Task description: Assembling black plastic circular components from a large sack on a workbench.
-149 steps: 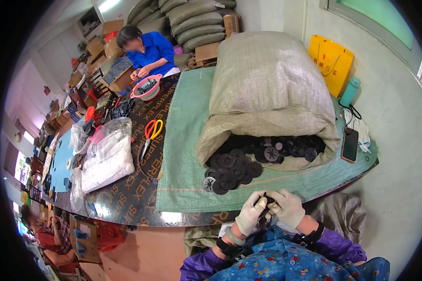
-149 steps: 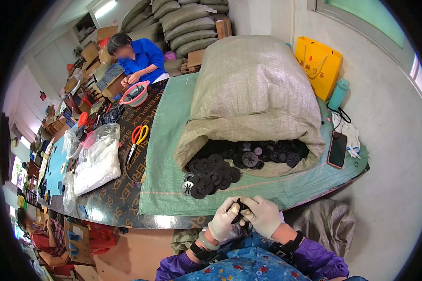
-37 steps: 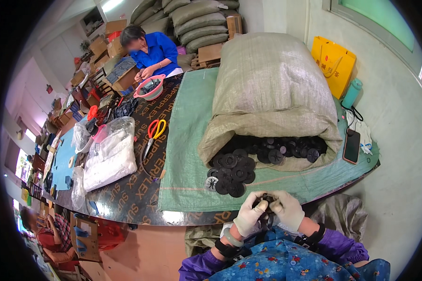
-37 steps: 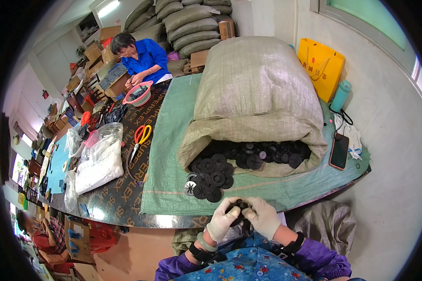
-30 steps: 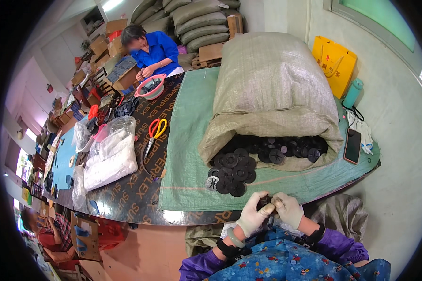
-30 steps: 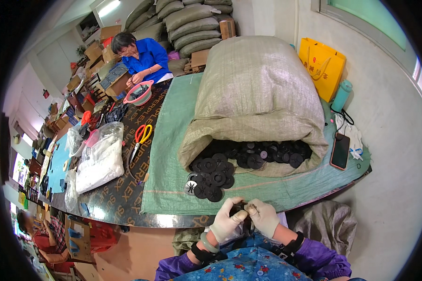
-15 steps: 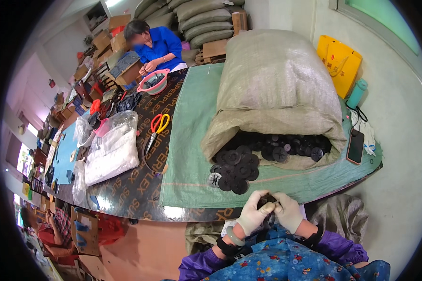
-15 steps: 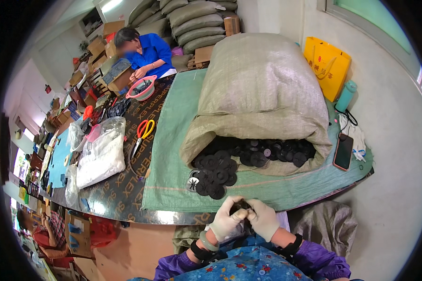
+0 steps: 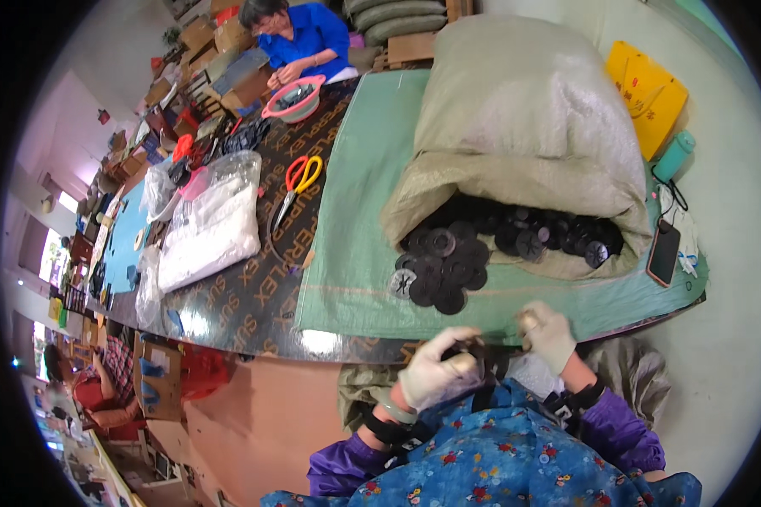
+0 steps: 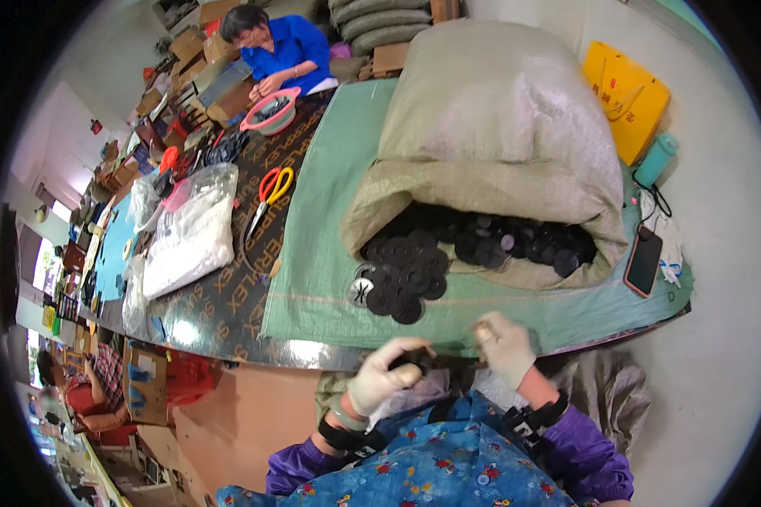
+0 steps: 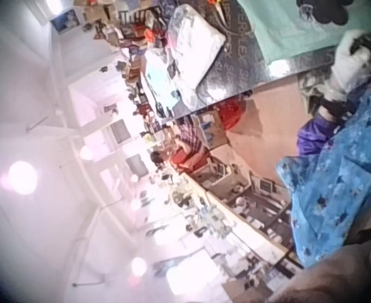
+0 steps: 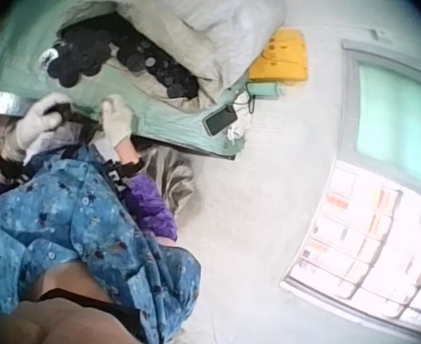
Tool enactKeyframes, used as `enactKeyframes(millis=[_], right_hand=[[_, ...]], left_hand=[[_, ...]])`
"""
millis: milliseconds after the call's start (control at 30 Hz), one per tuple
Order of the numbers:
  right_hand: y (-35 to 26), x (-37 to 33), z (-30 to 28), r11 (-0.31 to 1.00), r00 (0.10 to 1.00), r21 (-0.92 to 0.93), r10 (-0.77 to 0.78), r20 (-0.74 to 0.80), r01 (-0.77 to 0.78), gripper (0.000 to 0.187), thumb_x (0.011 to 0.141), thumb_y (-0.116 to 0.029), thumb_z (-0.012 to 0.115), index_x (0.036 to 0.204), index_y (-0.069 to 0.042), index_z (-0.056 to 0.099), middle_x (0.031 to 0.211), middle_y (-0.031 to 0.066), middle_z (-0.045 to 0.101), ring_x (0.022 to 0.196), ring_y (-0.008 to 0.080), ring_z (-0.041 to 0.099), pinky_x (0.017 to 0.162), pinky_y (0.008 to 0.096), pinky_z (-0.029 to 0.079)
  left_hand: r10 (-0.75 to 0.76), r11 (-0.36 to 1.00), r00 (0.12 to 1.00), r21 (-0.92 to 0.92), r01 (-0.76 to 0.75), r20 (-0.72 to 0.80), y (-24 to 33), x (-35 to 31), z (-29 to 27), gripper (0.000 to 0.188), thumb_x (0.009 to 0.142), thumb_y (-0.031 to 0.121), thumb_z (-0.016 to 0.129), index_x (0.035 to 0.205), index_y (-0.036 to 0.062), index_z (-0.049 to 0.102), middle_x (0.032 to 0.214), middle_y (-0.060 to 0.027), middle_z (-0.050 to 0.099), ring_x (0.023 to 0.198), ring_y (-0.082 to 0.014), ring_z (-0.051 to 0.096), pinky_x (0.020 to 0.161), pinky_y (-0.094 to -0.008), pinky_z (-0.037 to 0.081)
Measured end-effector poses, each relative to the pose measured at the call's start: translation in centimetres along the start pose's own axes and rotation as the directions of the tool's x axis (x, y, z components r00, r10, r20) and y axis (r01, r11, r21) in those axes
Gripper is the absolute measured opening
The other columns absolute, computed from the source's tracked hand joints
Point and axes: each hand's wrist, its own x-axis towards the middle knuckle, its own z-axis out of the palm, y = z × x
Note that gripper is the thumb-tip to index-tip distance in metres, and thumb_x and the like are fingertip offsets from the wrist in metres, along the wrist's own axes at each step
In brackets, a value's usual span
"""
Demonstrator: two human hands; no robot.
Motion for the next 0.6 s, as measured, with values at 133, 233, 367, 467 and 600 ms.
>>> enactKeyframes(millis=[133, 233, 367, 467, 600], right_hand=[[2.2, 1.5, -1.8, 0.996, 0.991, -0.088, -0.042, -0.124, 0.031, 0.016, 0.094, -0.022, 0.054, 0.097, -0.007, 0.059, 0.066, 0.0062, 0.059, 0.048, 0.0125, 0.054, 0.047, 0.0277, 0.044], [3.1, 1.8, -2.2, 0.999, 0.985, -0.034, 0.01, -0.171, -0.016, 0.02, 0.095, -0.024, 0.053, 0.097, -0.005, 0.058, 0.066, 0.0057, 0.058, 0.047, 0.011, 0.053, 0.046, 0.0261, 0.042], [2.4, 2.0, -1.5, 0.996, 0.984, -0.084, -0.022, -0.175, 0.008, 0.022, 0.095, -0.023, 0.052, 0.096, -0.002, 0.058, 0.066, 0.0048, 0.056, 0.047, 0.0083, 0.048, 0.044, 0.0243, 0.038], [2.3, 2.0, -1.4, 0.99, 0.982, -0.135, -0.073, -0.174, 0.05, 0.021, 0.096, -0.023, 0.052, 0.097, -0.003, 0.059, 0.067, 0.0047, 0.056, 0.047, 0.0082, 0.048, 0.045, 0.0245, 0.038], [2.5, 1.9, -1.3, 0.986, 0.981, -0.151, -0.092, -0.173, 0.066, 0.021, 0.096, -0.023, 0.052, 0.098, -0.003, 0.059, 0.067, 0.0045, 0.056, 0.047, 0.0082, 0.049, 0.045, 0.0244, 0.039]], left_hand=[[0.095, 0.976, 0.995, -0.193, -0.099, -0.03, 1.3, -5.0, -4.2, 0.058, 0.085, 0.035, 0.068, 0.128, 0.0012, 0.047, 0.109, -0.0123, 0.059, 0.078, -0.0158, 0.058, 0.067, -0.0275, 0.049], [0.091, 0.97, 0.988, -0.215, -0.117, -0.129, 0.8, -9.8, -7.3, 0.072, 0.08, 0.05, 0.068, 0.127, -0.0002, 0.047, 0.108, -0.0178, 0.059, 0.076, -0.0206, 0.061, 0.062, -0.0298, 0.05], [0.068, 0.932, 0.914, -0.302, -0.202, -0.4, -1.5, -15.4, -9.5, 0.061, 0.085, 0.049, 0.062, 0.125, 0.0054, 0.047, 0.104, -0.017, 0.059, 0.077, -0.022, 0.06, 0.062, -0.0325, 0.05], [-0.141, 0.888, 0.761, -0.421, -0.186, -0.633, -7.0, -18.1, -11.3, 0.052, 0.089, 0.046, 0.059, 0.123, 0.0085, 0.048, 0.105, -0.015, 0.058, 0.085, -0.0223, 0.06, 0.066, -0.0327, 0.051], [-0.465, 0.848, 0.576, -0.525, 0.072, -0.672, -17.5, -20.1, -14.6, 0.043, 0.092, 0.041, 0.057, 0.123, 0.011, 0.052, 0.114, -0.0076, 0.058, 0.098, -0.0237, 0.057, 0.079, -0.0365, 0.052]])
